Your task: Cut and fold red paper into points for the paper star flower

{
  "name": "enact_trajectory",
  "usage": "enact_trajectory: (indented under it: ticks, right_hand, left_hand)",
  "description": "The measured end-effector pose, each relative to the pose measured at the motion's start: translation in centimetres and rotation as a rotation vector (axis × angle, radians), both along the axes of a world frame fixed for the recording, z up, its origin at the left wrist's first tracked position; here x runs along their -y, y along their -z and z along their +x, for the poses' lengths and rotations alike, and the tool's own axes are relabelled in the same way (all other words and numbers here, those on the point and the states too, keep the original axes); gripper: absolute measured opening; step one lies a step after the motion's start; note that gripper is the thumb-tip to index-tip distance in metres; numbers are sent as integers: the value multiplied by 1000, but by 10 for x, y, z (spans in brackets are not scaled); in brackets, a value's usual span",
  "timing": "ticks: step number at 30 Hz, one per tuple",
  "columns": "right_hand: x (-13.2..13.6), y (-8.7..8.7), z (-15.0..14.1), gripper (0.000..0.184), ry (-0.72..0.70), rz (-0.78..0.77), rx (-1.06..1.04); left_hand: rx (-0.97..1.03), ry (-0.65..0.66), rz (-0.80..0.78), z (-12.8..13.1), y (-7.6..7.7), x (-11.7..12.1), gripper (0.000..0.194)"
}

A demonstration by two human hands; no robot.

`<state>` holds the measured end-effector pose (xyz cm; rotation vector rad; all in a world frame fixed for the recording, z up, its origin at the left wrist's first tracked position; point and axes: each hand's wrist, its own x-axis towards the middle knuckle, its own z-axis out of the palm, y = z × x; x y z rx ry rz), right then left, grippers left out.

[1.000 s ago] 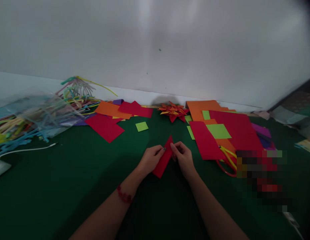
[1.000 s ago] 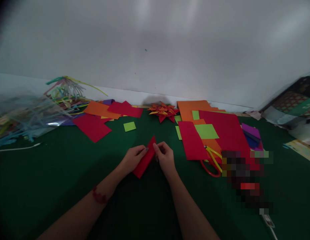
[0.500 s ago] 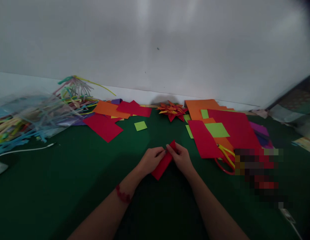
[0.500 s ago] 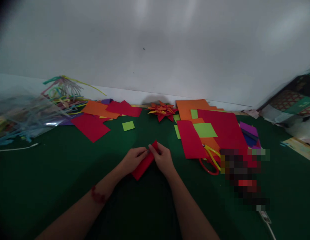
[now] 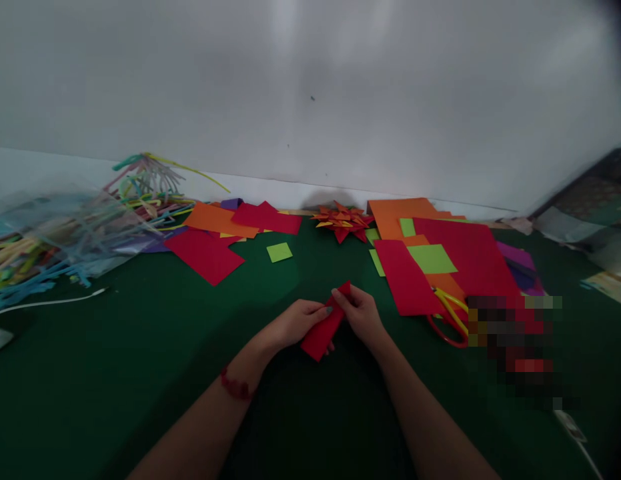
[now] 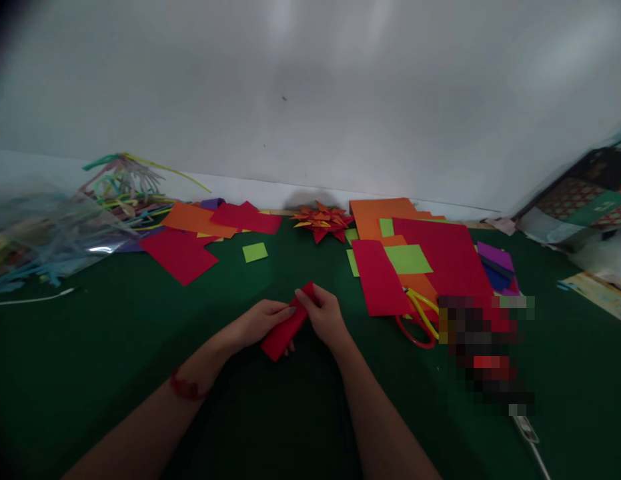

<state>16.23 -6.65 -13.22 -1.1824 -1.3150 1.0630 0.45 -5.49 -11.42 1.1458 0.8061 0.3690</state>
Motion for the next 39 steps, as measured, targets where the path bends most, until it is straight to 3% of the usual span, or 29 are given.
enact_trajectory:
  ticks: [5,9,21,28,34,39]
  right_hand:
    - [3,-5,-3,24,20,10,32]
    - [9,-9,-9,25,-28,-13,68]
    - [7,-4,-13,25,17,-28,2]
    - [2,-1,-4,25,163,-25,-27]
    - [1,0,-2,28,207,-30,-40]
    - [-2,-7,6,26,306,-118,-202]
  left_hand:
    - [89,-33,-71,0,1,2,31]
    - [114,24,-145,0,0,4,33]
    - [-5,15,-57,4,4,5,30]
    - [51,94,-50,2,4,2,29]
    - [-10,21,-49,3,1,4,29]
    - [49,39,-83,1,-3,4,32]
